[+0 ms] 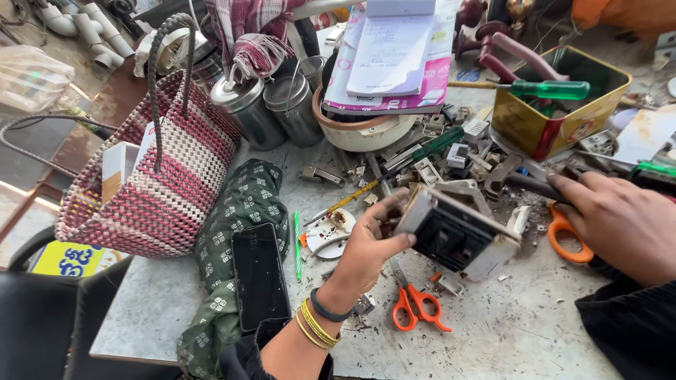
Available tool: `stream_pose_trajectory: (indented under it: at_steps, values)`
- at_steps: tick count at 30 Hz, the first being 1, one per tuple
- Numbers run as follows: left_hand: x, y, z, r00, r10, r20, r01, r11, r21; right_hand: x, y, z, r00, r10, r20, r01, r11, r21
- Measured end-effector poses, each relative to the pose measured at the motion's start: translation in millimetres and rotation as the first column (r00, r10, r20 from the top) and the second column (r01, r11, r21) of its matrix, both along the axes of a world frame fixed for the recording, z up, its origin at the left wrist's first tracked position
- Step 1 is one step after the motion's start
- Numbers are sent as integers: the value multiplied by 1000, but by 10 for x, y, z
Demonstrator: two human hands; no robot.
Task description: The person disassembles a wall-mounted electrical switch using a screwdriver and pliers. They remove the faceplate, adjust internal components, and reassemble the switch on a cluttered workbench.
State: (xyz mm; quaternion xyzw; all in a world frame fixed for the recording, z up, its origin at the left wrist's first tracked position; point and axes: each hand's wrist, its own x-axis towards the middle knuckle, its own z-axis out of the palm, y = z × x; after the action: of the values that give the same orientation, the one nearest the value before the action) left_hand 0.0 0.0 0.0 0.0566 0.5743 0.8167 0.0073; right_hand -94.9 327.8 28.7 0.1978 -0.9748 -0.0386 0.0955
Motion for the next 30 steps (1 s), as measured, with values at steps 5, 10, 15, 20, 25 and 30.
stream_pose_trajectory:
  at_steps: [5, 10, 15, 20, 25, 30]
  values:
    - [-20, -99, 96, 992, -82, -92, 78, 996, -45, -170, -30, -32, 999, 43, -24, -42, 999, 21]
    - [26, -144, 214, 974, -19, -228, 22, 1000, 10, -168, -155, 122, 1000, 12, 22, -12, 1000, 13]
    - [3, -160, 207, 969, 62, -238, -44, 996, 83, -65, -246, 265, 997, -38, 68, 37, 999, 15]
    - [-59, -153, 100, 976, 128, -177, -137, 990, -41, -9, -230, 285, 998, -38, 57, 33, 995, 89]
    - [-52, -188, 72, 962, 120, -244, -155, 979, -131, -18, -201, 275, 999, -32, 39, 30, 999, 35]
    - [-57, -207, 105, 946, 167, -277, -217, 962, -163, -5, -268, 279, 995, 61, -81, -60, 998, 18]
